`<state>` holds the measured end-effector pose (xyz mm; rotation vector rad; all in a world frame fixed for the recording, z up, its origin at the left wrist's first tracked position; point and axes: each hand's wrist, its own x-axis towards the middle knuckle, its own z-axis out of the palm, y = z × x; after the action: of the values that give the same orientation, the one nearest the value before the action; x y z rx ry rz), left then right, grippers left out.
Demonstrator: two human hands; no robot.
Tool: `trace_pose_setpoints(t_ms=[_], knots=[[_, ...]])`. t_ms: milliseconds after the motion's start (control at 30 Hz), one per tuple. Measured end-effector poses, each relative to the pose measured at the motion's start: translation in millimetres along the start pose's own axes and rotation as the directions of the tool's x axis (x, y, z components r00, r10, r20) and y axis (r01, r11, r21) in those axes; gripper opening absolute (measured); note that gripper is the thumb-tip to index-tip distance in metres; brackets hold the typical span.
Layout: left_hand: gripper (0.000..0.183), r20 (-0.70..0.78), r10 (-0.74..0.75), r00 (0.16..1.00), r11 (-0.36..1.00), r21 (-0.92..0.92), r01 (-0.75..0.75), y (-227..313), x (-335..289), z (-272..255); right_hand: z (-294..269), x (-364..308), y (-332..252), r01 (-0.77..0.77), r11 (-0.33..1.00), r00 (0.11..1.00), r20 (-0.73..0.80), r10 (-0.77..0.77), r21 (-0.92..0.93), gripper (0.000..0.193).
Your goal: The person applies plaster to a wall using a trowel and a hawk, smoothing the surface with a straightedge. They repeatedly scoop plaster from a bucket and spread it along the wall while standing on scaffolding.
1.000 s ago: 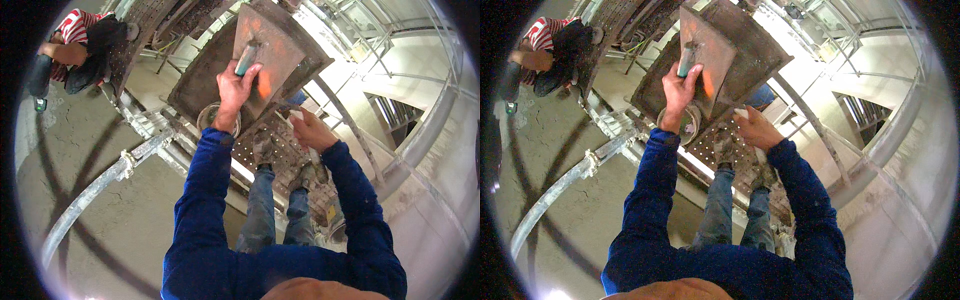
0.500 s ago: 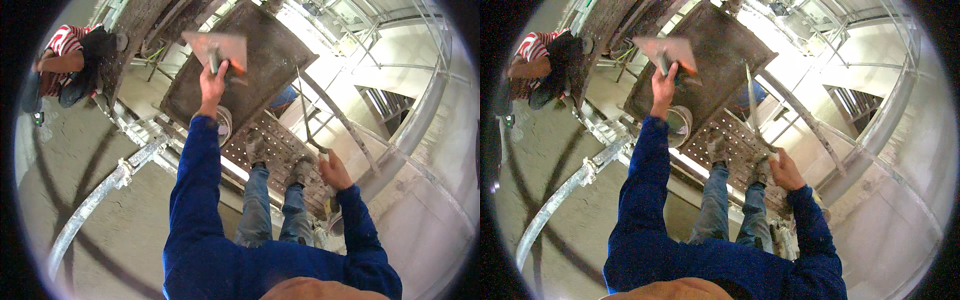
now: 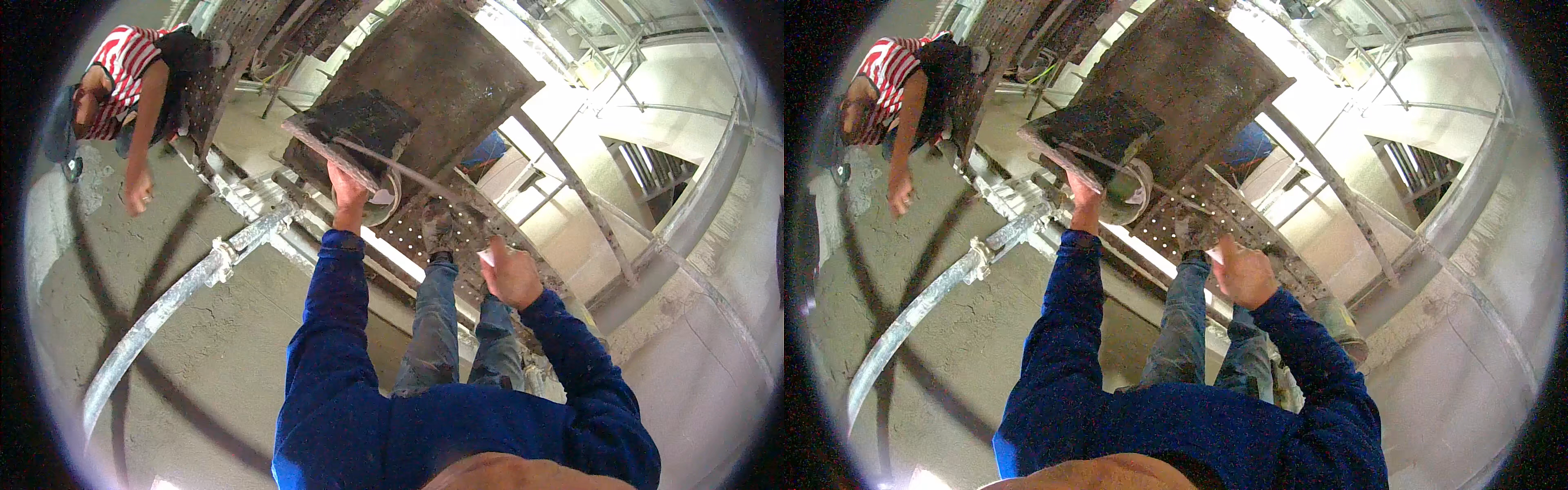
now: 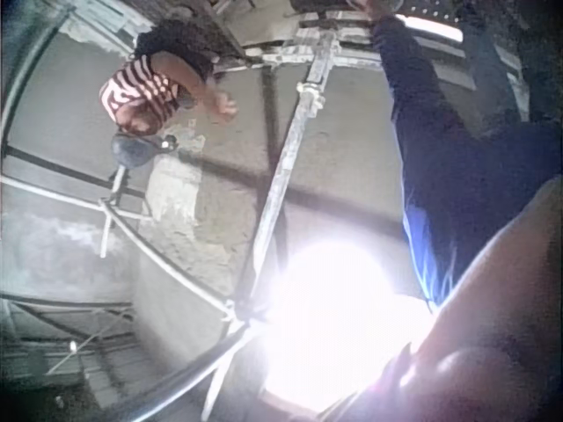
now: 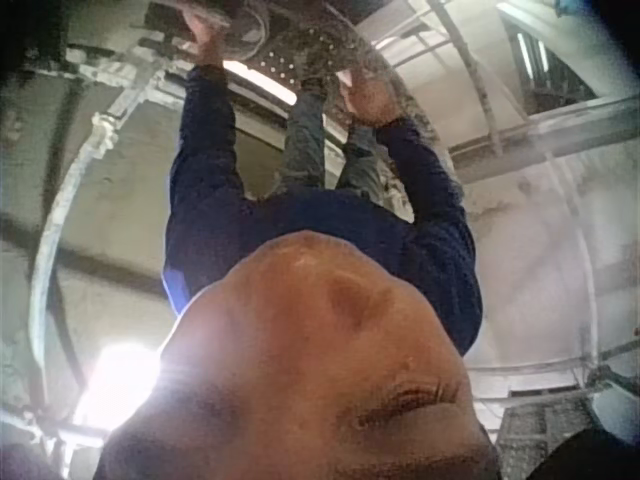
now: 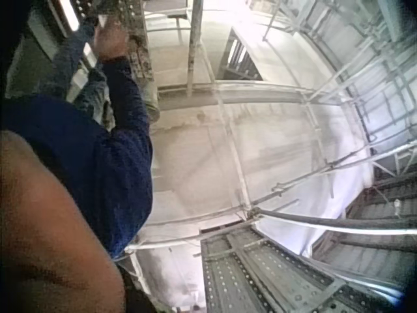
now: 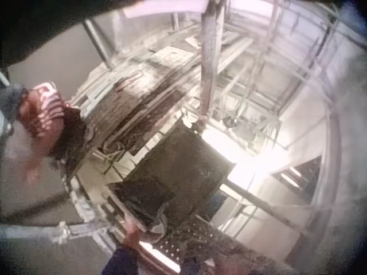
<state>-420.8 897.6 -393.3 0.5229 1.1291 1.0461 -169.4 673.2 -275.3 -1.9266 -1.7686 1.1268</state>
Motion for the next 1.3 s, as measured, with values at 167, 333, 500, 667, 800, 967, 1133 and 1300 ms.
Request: trace_pose_setpoints(t_ms=[167,333,500,667,800,967,1133,1300], knots=[[0.052,-0.062,0.008,0.998,0.89,-0.454,-0.036,-5,-4,-20,26,69,27,-0.263,0.944,0.953,0.097,0.286,-0.197,0.04],[0.046,0.054,0.206,0.977,0.962,0.171,-0.213,4,-17,-37,43,96,81,-0.473,0.865,0.869,0.073,0.489,-0.167,0.035],[0.035,0.101,0.124,0.987,0.808,0.568,-0.16,1,-9,3,55,24,104,-0.464,0.885,0.884,-0.036,0.466,0.038,0.033],[0.038,0.591,-0.059,0.805,-0.089,0.8,-0.594,-67,18,55,56,-52,123,-0.658,0.752,0.752,0.024,0.659,-0.038,0.038],[0.042,0.523,-0.338,0.782,-0.346,0.704,-0.62,-147,12,51,53,-92,125,-0.773,0.594,0.627,-0.122,0.77,-0.222,0.037],[0.034,0.55,-0.281,0.786,-0.391,0.682,-0.617,-200,-4,14,54,-88,146,-0.653,0.731,0.732,-0.413,0.542,-0.199,0.036],[0.022,0.598,-0.064,0.799,-0.103,0.792,-0.601,-178,-3,0,56,-57,150,-0.543,0.815,0.791,-0.203,0.577,0.203,0.028],[0.032,0.521,0.145,0.841,-0.025,0.852,-0.523,-115,6,-8,18,-27,91,-0.47,0.363,0.809,0.229,0.541,0.804,0.032]])
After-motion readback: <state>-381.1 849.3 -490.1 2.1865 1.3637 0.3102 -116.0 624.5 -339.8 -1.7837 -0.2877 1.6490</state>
